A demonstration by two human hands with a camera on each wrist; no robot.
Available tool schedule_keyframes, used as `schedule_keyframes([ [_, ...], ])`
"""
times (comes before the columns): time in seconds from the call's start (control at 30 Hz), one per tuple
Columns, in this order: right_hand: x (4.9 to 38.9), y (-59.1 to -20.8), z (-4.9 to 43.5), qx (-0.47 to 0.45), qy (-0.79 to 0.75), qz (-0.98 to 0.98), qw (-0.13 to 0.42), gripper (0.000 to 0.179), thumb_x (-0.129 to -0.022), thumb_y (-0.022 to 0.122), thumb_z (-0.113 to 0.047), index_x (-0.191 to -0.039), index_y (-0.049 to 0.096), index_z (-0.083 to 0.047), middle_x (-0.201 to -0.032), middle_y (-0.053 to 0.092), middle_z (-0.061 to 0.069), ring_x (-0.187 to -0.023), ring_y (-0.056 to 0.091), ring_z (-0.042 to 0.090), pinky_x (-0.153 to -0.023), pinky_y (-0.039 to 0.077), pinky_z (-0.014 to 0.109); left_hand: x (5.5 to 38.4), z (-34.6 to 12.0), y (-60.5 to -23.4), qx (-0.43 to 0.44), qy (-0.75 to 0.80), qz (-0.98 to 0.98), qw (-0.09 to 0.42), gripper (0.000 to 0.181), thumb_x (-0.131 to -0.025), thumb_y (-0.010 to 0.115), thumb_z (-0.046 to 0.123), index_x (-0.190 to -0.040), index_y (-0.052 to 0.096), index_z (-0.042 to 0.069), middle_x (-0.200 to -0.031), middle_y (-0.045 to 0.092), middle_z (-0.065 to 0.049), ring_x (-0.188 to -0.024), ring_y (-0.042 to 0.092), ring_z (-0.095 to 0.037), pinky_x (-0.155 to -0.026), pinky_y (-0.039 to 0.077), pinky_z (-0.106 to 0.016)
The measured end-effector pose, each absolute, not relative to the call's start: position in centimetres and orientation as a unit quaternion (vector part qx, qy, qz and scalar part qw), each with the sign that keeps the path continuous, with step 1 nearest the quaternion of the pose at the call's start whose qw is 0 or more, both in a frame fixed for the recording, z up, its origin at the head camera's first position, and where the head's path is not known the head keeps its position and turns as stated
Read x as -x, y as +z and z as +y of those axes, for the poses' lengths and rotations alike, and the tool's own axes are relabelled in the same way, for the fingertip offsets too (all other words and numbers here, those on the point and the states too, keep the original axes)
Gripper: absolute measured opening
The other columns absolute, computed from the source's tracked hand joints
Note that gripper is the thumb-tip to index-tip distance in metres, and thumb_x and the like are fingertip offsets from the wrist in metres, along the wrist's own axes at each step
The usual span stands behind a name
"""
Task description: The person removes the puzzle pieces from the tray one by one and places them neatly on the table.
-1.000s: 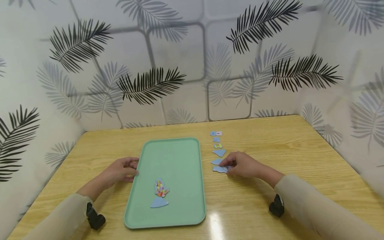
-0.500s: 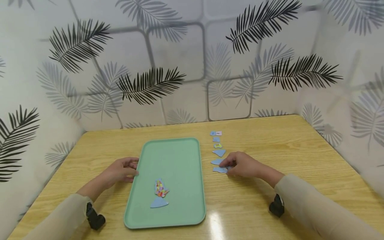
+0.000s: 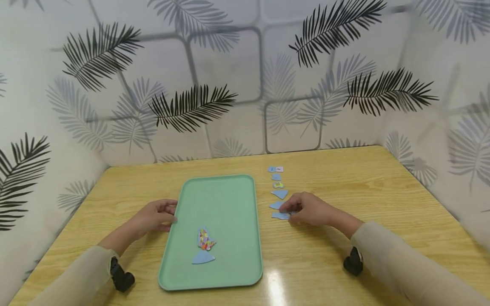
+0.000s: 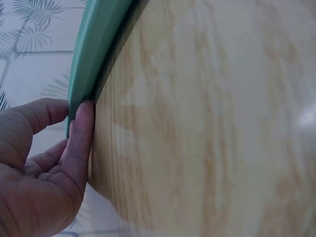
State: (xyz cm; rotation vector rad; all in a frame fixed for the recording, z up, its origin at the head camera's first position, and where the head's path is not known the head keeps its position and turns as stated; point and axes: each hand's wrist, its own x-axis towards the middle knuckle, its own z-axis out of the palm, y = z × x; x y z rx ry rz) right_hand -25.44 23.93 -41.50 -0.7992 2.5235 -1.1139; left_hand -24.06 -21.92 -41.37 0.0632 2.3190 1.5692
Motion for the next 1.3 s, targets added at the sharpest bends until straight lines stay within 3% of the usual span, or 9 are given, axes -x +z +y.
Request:
schedule_keyframes([
  [0.1, 25.4, -41.2, 23.6, 0.278, -0.386, 0.87, 0.131, 0.029, -0.082, 0.076, -0.007, -0.111, 0.073, -0.004, -0.105, 0.065, 0.003, -0.1, 0.058, 0.022, -0.085, 0.051, 0.034, 24.1, -22.0, -41.4, -0.024, 0.551, 0.817, 0.171, 0.061, -0.089, 0.065, 0.0, -0.143, 0.039, -0.006, -0.108, 0.052, -0.015, -0.09, 0.058, -0.02, -0.073, 0.058, -0.037],
  [0.47, 24.9, -40.9, 21.6, 0.302, -0.408, 0.853, 0.124, 0.029, -0.083, 0.075, -0.006, -0.112, 0.073, -0.005, -0.105, 0.064, 0.005, -0.099, 0.059, 0.021, -0.078, 0.051, 0.027, 24.2, -22.0, -41.4, -0.026, 0.552, 0.815, 0.172, 0.061, -0.089, 0.066, 0.001, -0.143, 0.04, -0.005, -0.106, 0.052, -0.015, -0.089, 0.058, -0.02, -0.073, 0.058, -0.036],
  [0.73, 24.4, -40.3, 19.2, 0.33, -0.434, 0.826, 0.145, 0.029, -0.083, 0.071, 0.0, -0.112, 0.072, -0.003, -0.103, 0.063, 0.011, -0.093, 0.053, 0.032, -0.068, 0.049, 0.025, 24.1, -22.0, -41.4, -0.027, 0.553, 0.815, 0.171, 0.06, -0.088, 0.066, 0.0, -0.142, 0.04, -0.006, -0.105, 0.052, -0.014, -0.088, 0.058, -0.02, -0.073, 0.058, -0.036],
  [1.3, 24.7, -40.4, 13.5, 0.374, -0.456, 0.785, 0.188, 0.035, -0.084, 0.073, -0.005, -0.119, 0.069, -0.005, -0.115, 0.064, 0.009, -0.106, 0.055, 0.031, -0.085, 0.051, 0.031, 24.1, -22.0, -41.3, -0.025, 0.551, 0.817, 0.17, 0.06, -0.089, 0.065, -0.001, -0.143, 0.04, -0.006, -0.105, 0.051, -0.014, -0.088, 0.058, -0.02, -0.073, 0.058, -0.036],
])
